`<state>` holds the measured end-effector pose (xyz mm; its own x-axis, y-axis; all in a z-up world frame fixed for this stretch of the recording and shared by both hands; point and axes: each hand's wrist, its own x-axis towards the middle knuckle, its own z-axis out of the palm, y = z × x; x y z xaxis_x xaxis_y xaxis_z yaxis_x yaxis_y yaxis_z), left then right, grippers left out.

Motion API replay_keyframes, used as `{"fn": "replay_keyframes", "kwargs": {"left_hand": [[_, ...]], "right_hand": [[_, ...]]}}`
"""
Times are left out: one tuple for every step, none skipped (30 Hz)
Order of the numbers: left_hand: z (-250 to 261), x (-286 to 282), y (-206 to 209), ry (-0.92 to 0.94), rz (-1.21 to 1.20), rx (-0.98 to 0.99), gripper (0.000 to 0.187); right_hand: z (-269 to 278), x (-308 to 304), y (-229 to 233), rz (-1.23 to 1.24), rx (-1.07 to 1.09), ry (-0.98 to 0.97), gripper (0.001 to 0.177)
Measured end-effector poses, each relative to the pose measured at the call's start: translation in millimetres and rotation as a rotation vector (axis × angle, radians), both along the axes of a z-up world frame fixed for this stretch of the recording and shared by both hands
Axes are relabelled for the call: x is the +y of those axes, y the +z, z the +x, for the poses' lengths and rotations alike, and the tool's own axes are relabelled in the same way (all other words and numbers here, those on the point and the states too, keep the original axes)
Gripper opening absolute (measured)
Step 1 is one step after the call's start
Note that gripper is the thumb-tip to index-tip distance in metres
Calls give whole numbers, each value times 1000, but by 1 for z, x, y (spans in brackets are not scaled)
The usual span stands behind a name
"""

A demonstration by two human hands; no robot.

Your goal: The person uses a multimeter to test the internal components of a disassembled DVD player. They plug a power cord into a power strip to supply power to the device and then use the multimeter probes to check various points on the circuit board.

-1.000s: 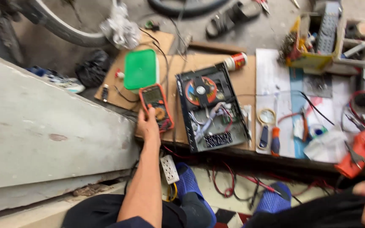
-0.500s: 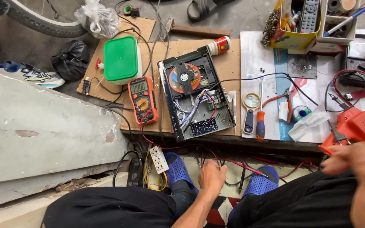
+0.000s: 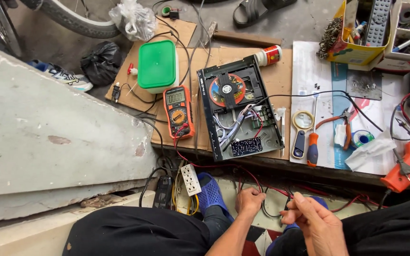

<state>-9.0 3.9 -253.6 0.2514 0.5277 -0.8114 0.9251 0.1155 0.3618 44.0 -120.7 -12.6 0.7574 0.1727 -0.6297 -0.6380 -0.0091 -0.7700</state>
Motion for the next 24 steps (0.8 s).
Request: {"fn": "replay_keyframes", "kwargs": {"left_hand": [[1, -2, -3, 26, -11, 8, 20], [0, -3, 1, 30, -15, 5, 20], [1, -1, 4, 62, -24, -29, 21], [2, 0, 9, 95, -34, -63, 24], [1, 6, 59, 94, -33, -66, 24], [1, 12, 109, 262, -87, -145, 20], [-1, 18, 159, 434, -141, -222, 22], [-7, 20, 186, 437, -140, -224, 22], [-11, 24, 212, 686, -215, -415, 19], [-16, 27, 238, 933, -290, -609, 20], [-27, 28, 241, 928, -296, -608, 20], [-38, 28, 244, 1071, -371, -658, 18], [-48, 28, 246, 1219, -450, -707, 20], [-65, 25, 235, 1218, -461, -705, 20], [-81, 26, 225, 1149, -430, -724, 29], [-97, 26, 214, 1079, -400, -741, 41], [-116, 24, 199, 1073, -400, -747, 41], [-135, 21, 183, 602, 179, -945, 42], [-152, 18, 167, 83, 734, -1060, 59], [-163, 20, 152, 78, 732, -1069, 59], [-171, 23, 135, 151, 588, -740, 50], [-178, 25, 118, 212, 442, -409, 42], [-175, 30, 101, 194, 431, -424, 42], [-171, 33, 82, 623, 228, -579, 39]], "right_hand": [[-4, 3, -3, -10, 47, -22, 35], [-7, 2, -4, -15, 45, -19, 35], [-9, 3, -6, -41, 109, -69, 38], [-10, 4, -7, -67, 173, -120, 41], [-13, -4, -32, -65, 170, -121, 41], [-15, -13, -57, -82, 295, -66, 48], [-17, -22, -82, -99, 422, -7, 55], [-22, -20, -87, -99, 420, -3, 55], [-27, -16, -93, -82, 601, 73, 66], [-31, -12, -99, -64, 780, 151, 79], [-29, 21, -61, -65, 778, 144, 79], [-31, 44, -16, -4, 823, 89, 83], [-33, 54, 39, 52, 861, 38, 91], [-34, 46, 31, 46, 856, 32, 91], [-33, 42, 23, 186, 848, -5, 89], [-32, 38, 15, 326, 835, -43, 88], [-33, 29, -3, 332, 830, -43, 88], [-33, 19, -21, 390, 791, -127, 91], [-32, 8, -39, 447, 749, -212, 96], [-30, 13, -17, 452, 740, -216, 96], [-27, 18, 5, 415, 667, -243, 85], [-24, 22, 27, 374, 596, -268, 77], [-22, 6, 11, 378, 580, -289, 77], [-19, -11, -6, 610, 410, -210, 71]]}}
